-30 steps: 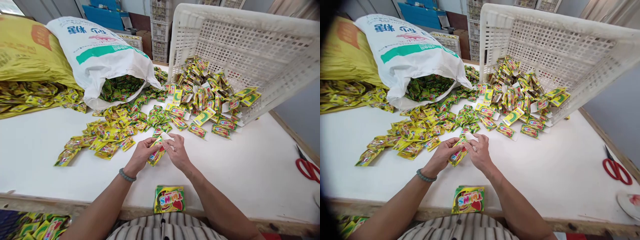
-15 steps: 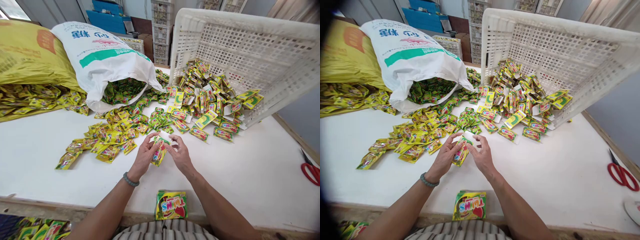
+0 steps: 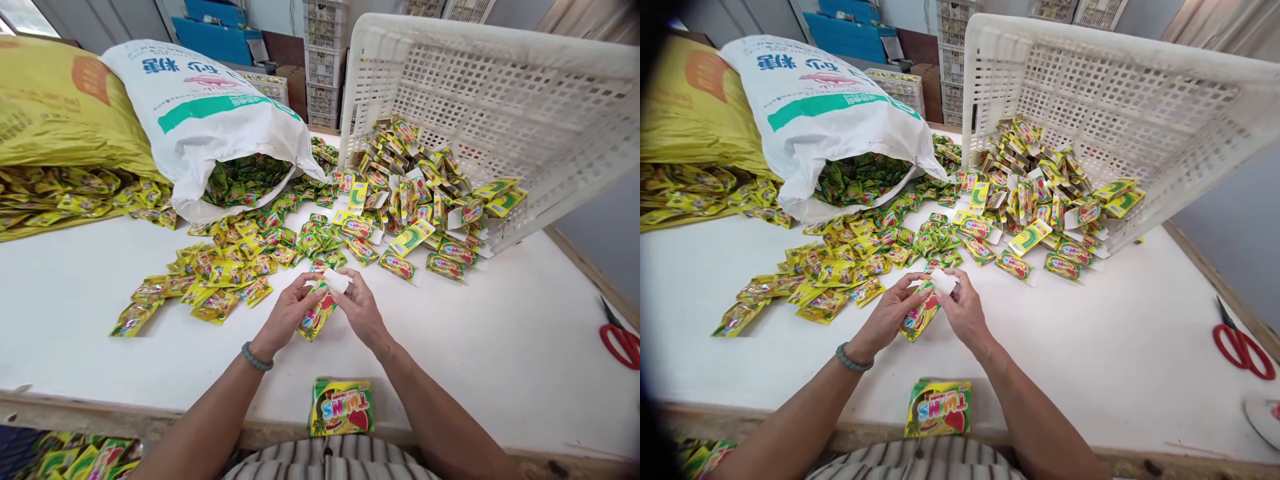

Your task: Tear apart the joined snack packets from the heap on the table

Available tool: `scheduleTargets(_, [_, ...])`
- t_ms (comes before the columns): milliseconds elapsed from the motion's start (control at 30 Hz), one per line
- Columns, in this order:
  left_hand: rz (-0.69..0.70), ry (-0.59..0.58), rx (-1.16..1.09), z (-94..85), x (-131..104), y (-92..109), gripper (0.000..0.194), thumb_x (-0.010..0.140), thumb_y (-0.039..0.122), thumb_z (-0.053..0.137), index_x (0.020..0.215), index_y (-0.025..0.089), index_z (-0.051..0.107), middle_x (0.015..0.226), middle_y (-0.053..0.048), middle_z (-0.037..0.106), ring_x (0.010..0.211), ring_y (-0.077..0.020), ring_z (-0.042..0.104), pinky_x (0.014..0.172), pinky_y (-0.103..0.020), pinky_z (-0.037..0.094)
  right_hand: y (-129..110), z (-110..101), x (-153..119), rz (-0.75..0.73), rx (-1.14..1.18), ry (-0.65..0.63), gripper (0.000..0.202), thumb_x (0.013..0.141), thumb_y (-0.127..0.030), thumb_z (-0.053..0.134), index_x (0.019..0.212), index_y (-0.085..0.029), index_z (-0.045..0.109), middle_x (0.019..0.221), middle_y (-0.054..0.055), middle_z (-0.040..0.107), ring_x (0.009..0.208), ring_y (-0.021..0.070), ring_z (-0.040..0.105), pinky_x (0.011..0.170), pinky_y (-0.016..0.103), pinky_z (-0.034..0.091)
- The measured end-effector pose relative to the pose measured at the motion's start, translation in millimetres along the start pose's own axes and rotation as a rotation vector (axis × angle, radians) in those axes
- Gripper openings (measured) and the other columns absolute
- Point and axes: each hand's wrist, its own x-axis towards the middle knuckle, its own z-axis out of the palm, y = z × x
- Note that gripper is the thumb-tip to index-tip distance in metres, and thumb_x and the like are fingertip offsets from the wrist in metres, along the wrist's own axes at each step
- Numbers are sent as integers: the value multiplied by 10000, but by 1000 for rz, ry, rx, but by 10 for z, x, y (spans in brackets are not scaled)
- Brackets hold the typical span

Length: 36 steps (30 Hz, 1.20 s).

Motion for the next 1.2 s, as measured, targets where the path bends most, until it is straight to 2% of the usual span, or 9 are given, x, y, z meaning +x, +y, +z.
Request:
scheduleTargets(67, [14,34,-26,9,4,3,495,704,398,786,1073,236,499,676,61,634,553,-108,603,512,-196,456,-21,-5,-5,-9,-7,-14,403,783,-400,642,1156,-248,638,906,27,706,814,192,628,750,325,508])
scheduleTargets(167, [50,124,-61,9,2,12,525,654,351,826,1022,238,470,579,106,571,465,-79,539,465,-172,415,-48,-25,-15,-76,-120,-27,266,805,-388,631,1002,-245,738,1052,51,720,979,224,628,875,364,487])
scheduleTargets(233, [68,165,-59,-1,0,8,520,634,339,839,993,223,481,569,105,574,465,-74,534,466,-167,414,-52,-32,-17,-77,-130,-28,239,831,-395,605,934,-249,764,1035,49,731,1018,230,622,911,377,473])
scheduleTargets(367, [80,190,-37,-24,7,-25,521,613,348,850,981,196,514,617,59,650,506,-96,581,486,-184,448,-16,-7,-2,0,-66,10,264,771,-406,682,931,-216,772,923,52,746,838,210,647,784,355,503])
scheduleTargets(533, [53,176,-3,-38,29,-32,484,614,340,854,963,171,563,649,17,695,537,-123,627,506,-208,486,18,-5,33,158,220,55,263,645,-385,783,817,-186,767,736,23,735,709,172,641,732,321,491])
scheduleTargets(767, [34,128,-46,-62,17,9,447,608,301,865,959,136,644,693,-17,730,598,-134,669,563,-216,527,-2,-143,70,210,160,-4,240,647,-371,774,804,-189,787,663,5,714,610,121,551,657,289,429])
scheduleTargets(933, [34,166,-102,-77,7,4,444,588,318,875,926,132,655,717,-34,747,605,-143,679,572,-228,539,-52,-145,22,55,62,-140,238,763,-350,683,948,-239,785,885,25,765,892,221,663,868,376,479])
scheduleTargets(1033, [31,181,-119,-99,8,3,440,596,332,869,920,139,640,687,-23,739,568,-131,665,547,-216,525,-69,-83,-31,-99,-81,-70,237,812,-279,606,973,-261,780,988,42,759,975,234,658,899,392,484])
scheduleTargets(1200, [34,166,-100,-134,12,37,483,605,337,862,949,171,568,637,13,712,513,-122,633,502,-212,501,-38,22,-85,-339,-264,-21,253,847,-233,598,1033,-298,758,1057,43,750,968,215,657,899,397,497])
